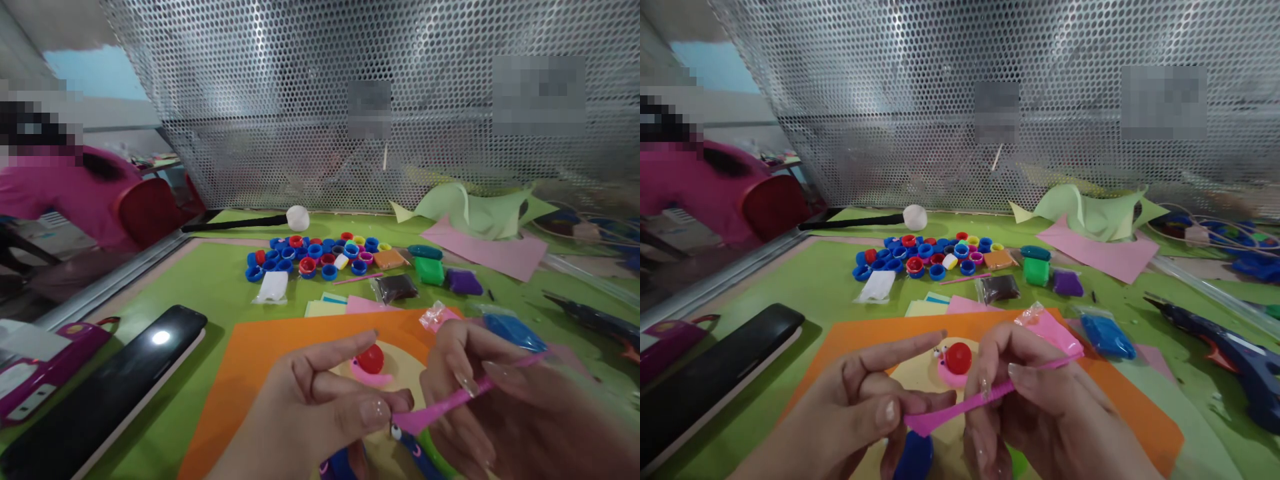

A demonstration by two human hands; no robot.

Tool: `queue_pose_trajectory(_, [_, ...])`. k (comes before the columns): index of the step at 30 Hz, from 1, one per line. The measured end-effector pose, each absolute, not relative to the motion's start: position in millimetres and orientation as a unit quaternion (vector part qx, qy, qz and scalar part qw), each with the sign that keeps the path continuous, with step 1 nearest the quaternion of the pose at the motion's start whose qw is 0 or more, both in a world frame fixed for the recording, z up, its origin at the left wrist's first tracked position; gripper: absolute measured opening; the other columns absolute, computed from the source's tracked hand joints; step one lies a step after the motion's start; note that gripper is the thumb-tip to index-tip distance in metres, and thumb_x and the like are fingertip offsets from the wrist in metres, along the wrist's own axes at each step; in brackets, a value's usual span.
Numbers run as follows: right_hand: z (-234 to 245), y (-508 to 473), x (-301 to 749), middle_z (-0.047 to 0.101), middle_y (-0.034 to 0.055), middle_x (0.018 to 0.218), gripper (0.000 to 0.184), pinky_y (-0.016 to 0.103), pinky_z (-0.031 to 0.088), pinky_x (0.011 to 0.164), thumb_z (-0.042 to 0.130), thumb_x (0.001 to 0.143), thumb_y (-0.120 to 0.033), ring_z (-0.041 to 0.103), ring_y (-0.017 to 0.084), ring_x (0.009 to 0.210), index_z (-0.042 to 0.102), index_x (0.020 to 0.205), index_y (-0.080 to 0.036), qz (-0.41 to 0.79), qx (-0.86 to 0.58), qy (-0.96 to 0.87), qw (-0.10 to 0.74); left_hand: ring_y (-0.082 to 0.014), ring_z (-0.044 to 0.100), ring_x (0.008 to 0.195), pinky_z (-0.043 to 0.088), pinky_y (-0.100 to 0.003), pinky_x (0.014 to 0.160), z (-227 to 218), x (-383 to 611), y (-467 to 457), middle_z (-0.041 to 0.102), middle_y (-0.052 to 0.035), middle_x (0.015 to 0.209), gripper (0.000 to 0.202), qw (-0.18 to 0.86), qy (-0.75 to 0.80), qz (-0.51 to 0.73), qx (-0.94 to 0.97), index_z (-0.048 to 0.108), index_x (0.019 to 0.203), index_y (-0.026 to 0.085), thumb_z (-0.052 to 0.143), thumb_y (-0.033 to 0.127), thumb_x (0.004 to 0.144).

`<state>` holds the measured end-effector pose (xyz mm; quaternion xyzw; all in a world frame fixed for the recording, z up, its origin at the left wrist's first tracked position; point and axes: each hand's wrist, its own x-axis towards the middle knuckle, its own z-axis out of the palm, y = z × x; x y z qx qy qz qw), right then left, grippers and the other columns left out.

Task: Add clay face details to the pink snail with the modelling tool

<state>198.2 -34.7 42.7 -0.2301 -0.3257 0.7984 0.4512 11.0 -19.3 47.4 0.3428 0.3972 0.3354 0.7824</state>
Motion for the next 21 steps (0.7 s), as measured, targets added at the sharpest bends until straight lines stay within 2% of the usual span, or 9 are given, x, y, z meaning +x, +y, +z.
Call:
queue_pose_trajectory(3, [45, -34, 200, 0.062, 0.0008, 0.058, 0.017, 0.022, 0.04, 0.052, 0.065, 0.078, -0.036, 0.055, 0.011, 0.052, 0.063, 0.076, -0.018, 0.794, -0.25, -0.326, 0.448, -0.014, 0.064, 0.056, 0.043, -0.02, 0.046, 51, 9, -15, 0.073, -0.0018, 0.065, 0.062, 0.744, 0.415, 0.346, 0.394, 0.056, 0.114, 0.018, 0.071, 0.052, 0.064])
queue_pose_trajectory(5, [45, -30, 202, 0.061, 0.001, 0.058, 0.018, 0.022, 0.04, 0.051, 0.065, 0.078, -0.036, 0.054, 0.012, 0.051, 0.064, 0.075, -0.019, 0.783, -0.263, -0.337, 0.453, -0.0185, 0.067, 0.074, 0.046, -0.024, 0.053, 54, 5, -5, 0.073, -0.0081, 0.086, 0.056, 0.671, 0.441, 0.343, 0.487, 0.045, 0.124, 0.019, 0.04, 0.057, 0.084])
queue_pose_trajectory(6, [45, -28, 202, 0.062, 0.0013, 0.058, 0.018, 0.022, 0.04, 0.05, 0.065, 0.077, -0.037, 0.054, 0.012, 0.05, 0.064, 0.075, -0.019, 0.772, -0.274, -0.344, 0.458, -0.02, 0.066, 0.081, 0.048, -0.028, 0.058, 55, 2, 3, 0.072, -0.0091, 0.092, 0.053, 0.615, 0.451, 0.336, 0.553, 0.039, 0.128, 0.02, 0.023, 0.053, 0.09])
queue_pose_trajectory(7, [43, -24, 203, 0.062, 0.0017, 0.058, 0.019, 0.022, 0.04, 0.049, 0.066, 0.077, -0.038, 0.054, 0.012, 0.049, 0.064, 0.074, -0.019, 0.758, -0.286, -0.356, 0.466, -0.0194, 0.065, 0.082, 0.047, -0.029, 0.06, 55, -1, 11, 0.07, -0.0075, 0.095, 0.049, 0.526, 0.468, 0.307, 0.64, 0.031, 0.13, 0.022, 0.017, 0.049, 0.091])
queue_pose_trajectory(9, [39, -16, 204, 0.063, 0.0023, 0.059, 0.019, 0.021, 0.039, 0.048, 0.067, 0.076, -0.037, 0.053, 0.011, 0.049, 0.063, 0.072, -0.019, 0.72, -0.316, -0.382, 0.486, -0.0189, 0.06, 0.078, 0.044, -0.03, 0.066, 50, -8, 31, 0.068, -0.0041, 0.087, 0.038, 0.465, 0.488, 0.264, 0.69, 0.043, 0.118, 0.023, 0.043, 0.044, 0.086])
queue_pose_trajectory(10, [36, -12, 204, 0.063, 0.0025, 0.059, 0.019, 0.021, 0.039, 0.048, 0.067, 0.076, -0.036, 0.053, 0.011, 0.049, 0.063, 0.071, -0.018, 0.702, -0.33, -0.392, 0.496, -0.0182, 0.057, 0.075, 0.04, -0.029, 0.065, 46, -11, 40, 0.065, -0.0034, 0.083, 0.027, 0.434, 0.497, 0.245, 0.711, 0.053, 0.1, 0.021, 0.05, 0.041, 0.082])
queue_pose_trajectory(11, [33, -8, 205, 0.063, 0.002, 0.06, 0.018, 0.021, 0.039, 0.048, 0.067, 0.077, -0.035, 0.053, 0.011, 0.05, 0.063, 0.07, -0.018, 0.691, -0.34, -0.396, 0.5, -0.0176, 0.054, 0.073, 0.037, -0.028, 0.064, 40, -14, 48, 0.062, -0.0029, 0.081, 0.019, 0.408, 0.503, 0.223, 0.728, 0.055, 0.089, 0.02, 0.051, 0.038, 0.082])
queue_pose_trajectory(14, [21, 0, 208, 0.061, 0.0002, 0.06, 0.018, 0.02, 0.039, 0.048, 0.068, 0.077, -0.034, 0.052, 0.01, 0.052, 0.063, 0.071, -0.018, 0.673, -0.373, -0.401, 0.496, -0.0142, 0.045, 0.059, 0.031, -0.026, 0.055, 23, -17, 61, 0.052, 0.0017, 0.065, 0.021, 0.391, 0.494, 0.137, 0.764, 0.049, 0.069, 0.02, 0.046, 0.036, 0.083])
queue_pose_trajectory(21, [-8, 8, 212, 0.058, -0.0001, 0.055, 0.027, 0.019, 0.035, 0.045, 0.071, 0.074, -0.041, 0.047, 0.008, 0.047, 0.064, 0.071, -0.014, 0.667, -0.439, -0.439, 0.412, -0.0104, 0.032, 0.048, 0.02, -0.024, 0.043, 21, -16, 50, 0.037, 0.0058, 0.053, 0.034, 0.406, 0.496, 0.012, 0.767, 0.034, 0.06, 0.02, 0.038, 0.044, 0.085])
